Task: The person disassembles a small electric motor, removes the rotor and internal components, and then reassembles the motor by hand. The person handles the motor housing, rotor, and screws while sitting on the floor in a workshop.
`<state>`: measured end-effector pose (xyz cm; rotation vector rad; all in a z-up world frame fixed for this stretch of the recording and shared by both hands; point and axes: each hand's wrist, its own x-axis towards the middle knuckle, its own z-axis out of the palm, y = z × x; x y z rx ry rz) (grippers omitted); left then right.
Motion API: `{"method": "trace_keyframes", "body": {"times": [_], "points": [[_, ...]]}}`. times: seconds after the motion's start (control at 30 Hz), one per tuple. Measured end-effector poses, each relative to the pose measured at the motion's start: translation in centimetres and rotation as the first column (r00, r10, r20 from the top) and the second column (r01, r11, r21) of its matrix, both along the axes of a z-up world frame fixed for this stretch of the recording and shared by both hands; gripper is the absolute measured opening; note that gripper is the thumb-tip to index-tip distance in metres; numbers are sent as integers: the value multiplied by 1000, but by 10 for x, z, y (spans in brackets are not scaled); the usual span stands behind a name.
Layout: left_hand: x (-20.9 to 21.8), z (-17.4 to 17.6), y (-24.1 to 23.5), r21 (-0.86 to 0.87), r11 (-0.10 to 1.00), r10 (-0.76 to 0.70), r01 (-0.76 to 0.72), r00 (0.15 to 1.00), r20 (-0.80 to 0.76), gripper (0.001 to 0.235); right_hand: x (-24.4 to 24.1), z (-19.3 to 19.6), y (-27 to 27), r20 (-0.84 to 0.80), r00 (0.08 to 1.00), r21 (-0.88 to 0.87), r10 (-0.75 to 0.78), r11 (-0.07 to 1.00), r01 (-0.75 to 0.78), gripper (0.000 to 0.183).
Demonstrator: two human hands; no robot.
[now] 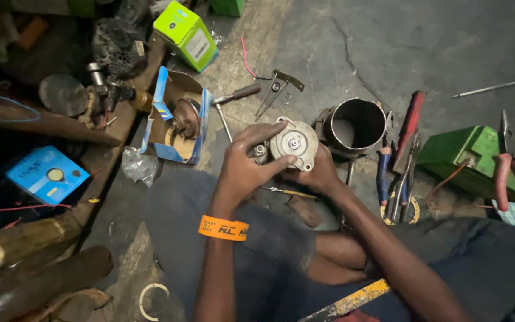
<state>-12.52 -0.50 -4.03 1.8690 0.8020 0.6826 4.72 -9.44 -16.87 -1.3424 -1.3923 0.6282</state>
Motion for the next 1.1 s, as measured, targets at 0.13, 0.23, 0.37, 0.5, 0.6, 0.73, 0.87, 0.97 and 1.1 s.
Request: {"method": "trace_keyframes", "body": {"times": [0.13, 0.23, 0.37, 0.5, 0.6, 0.73, 0.87, 0.97, 1.1], "points": [[4, 3, -3, 32, 999, 11, -10, 999, -37, 60, 3, -6, -1, -12, 1000, -80, -18, 997, 17, 81], [5, 5, -2, 73, 997, 10, -6, 999, -52, 59, 3, -2, 0, -60, 998, -84, 2, 996, -7, 79], [3, 5, -4, 41, 999, 15, -13, 999, -43, 57, 3, 5, -2, -79, 996, -112, 30, 993, -39, 75], [2, 7, -7, 33, 999, 22, -21, 999, -33, 58, 1, 15, -1, -78, 995, -81, 56, 995, -63, 73], [3, 9, -8, 23, 999, 30, -29, 998, -46, 59, 1, 21, -2, -40, 995, -79, 94, 992, -97, 71], [5, 10, -10, 32, 999, 40, -37, 995, -90, 61, 3, 28, -6, -102, 993, -167, 61, 983, -77, 72], [4, 9, -12, 18, 998, 59, -57, 992, -108, 60, 2, 30, -8, -102, 992, -161, 68, 983, -84, 74], [4, 7, -12, 41, 998, 47, -44, 997, -57, 58, 4, 28, -8, -130, 990, -139, 62, 987, -80, 77], [5, 5, -11, 33, 999, 43, -41, 996, -72, 58, 5, 26, -8, 25, 998, -141, 60, 988, -56, 82]]}}
